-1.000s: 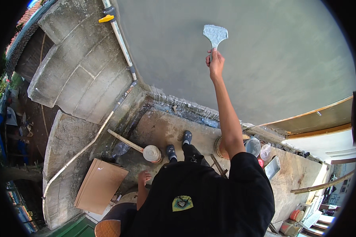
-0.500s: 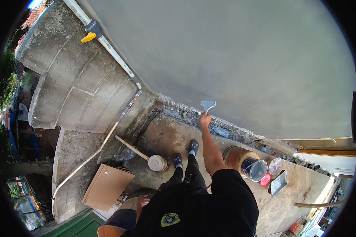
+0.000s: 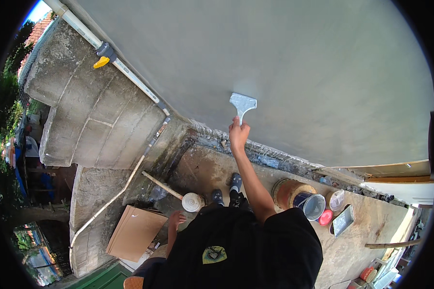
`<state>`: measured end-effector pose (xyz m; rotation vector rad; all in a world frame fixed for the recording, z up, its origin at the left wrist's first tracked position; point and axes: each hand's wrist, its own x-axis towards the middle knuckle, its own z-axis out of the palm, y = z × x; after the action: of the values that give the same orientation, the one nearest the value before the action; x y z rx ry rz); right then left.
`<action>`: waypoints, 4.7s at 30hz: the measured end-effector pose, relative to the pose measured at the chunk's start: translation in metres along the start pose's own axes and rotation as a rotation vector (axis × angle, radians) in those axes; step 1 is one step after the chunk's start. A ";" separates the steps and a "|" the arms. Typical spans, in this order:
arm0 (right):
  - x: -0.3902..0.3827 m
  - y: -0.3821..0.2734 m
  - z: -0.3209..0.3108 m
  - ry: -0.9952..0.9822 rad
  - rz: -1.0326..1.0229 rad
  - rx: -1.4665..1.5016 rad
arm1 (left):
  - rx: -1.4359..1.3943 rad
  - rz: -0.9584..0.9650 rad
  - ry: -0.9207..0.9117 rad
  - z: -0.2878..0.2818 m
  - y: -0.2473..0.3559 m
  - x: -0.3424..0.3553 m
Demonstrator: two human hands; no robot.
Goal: The person applies a layer of plaster mix to a concrete wall using a putty knife.
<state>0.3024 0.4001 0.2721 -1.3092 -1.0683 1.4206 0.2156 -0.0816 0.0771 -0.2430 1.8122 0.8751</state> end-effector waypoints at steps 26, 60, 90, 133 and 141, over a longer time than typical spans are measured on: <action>0.063 0.226 0.044 0.206 -0.082 -0.508 | 0.315 0.150 -0.354 -0.171 0.142 0.184; 0.029 -0.003 0.048 -0.026 -0.252 0.096 | 0.361 -0.143 -0.152 -0.157 0.111 0.118; 0.045 0.233 0.032 0.457 0.233 -0.219 | 1.142 -0.173 -0.213 -0.188 0.308 0.081; -0.057 0.161 0.103 -0.425 0.064 -0.459 | -0.125 0.505 -0.463 0.138 0.320 0.085; -0.039 0.199 -0.030 -0.355 0.221 -0.555 | -0.389 0.330 -0.581 0.105 0.316 0.190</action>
<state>0.3217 0.3187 0.0847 -1.6369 -1.6841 1.6263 0.0412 0.2569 0.0336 0.0717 1.1467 1.3691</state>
